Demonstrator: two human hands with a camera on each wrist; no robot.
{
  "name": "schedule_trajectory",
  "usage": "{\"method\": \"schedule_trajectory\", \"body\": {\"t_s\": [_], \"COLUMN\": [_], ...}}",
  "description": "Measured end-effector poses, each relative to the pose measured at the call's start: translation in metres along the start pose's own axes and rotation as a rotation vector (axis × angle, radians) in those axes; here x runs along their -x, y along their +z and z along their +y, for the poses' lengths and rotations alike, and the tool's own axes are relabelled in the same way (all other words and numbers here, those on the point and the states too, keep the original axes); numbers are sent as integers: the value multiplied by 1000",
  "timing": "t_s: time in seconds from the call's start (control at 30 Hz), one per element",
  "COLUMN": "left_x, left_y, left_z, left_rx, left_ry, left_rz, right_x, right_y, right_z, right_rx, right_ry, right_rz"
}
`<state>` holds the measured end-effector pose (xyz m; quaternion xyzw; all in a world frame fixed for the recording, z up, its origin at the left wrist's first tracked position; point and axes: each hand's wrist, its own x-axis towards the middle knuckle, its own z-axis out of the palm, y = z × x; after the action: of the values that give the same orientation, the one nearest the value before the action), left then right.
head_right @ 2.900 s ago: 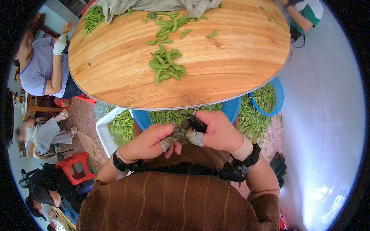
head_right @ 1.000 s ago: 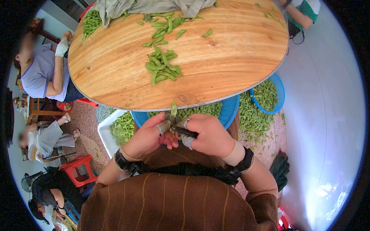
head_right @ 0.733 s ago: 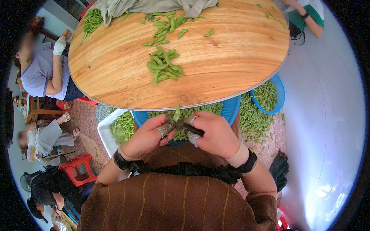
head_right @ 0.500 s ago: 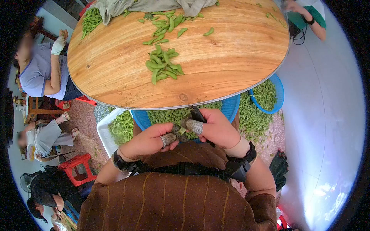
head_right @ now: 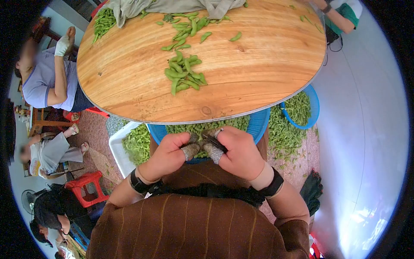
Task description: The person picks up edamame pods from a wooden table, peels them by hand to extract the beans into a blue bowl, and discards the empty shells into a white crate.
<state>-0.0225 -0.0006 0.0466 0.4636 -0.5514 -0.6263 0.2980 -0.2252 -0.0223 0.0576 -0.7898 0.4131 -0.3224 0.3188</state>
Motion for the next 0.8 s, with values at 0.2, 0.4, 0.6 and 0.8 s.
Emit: {"method": "schedule_trajectory", "body": {"t_s": [0.2,0.4,0.6,0.8], "left_x": [4,6,6,16], "left_y": [0,-6,-18,-30], "left_z": [-10,11,16,16], "left_rx": [-103,273,423,297], "left_ry": [175,-145,-196,-283], "left_rz": [-175,-358,-381,-351], "right_x": [2,2,-3,-4], "right_y": [-2,-8,-10,-7], "right_z": [-1,0,-2,3], "right_rx": [-375,-855,-986,-298], "right_ry": [342,625,604,345], "right_rz": [-243,-429,-414,-362]}}
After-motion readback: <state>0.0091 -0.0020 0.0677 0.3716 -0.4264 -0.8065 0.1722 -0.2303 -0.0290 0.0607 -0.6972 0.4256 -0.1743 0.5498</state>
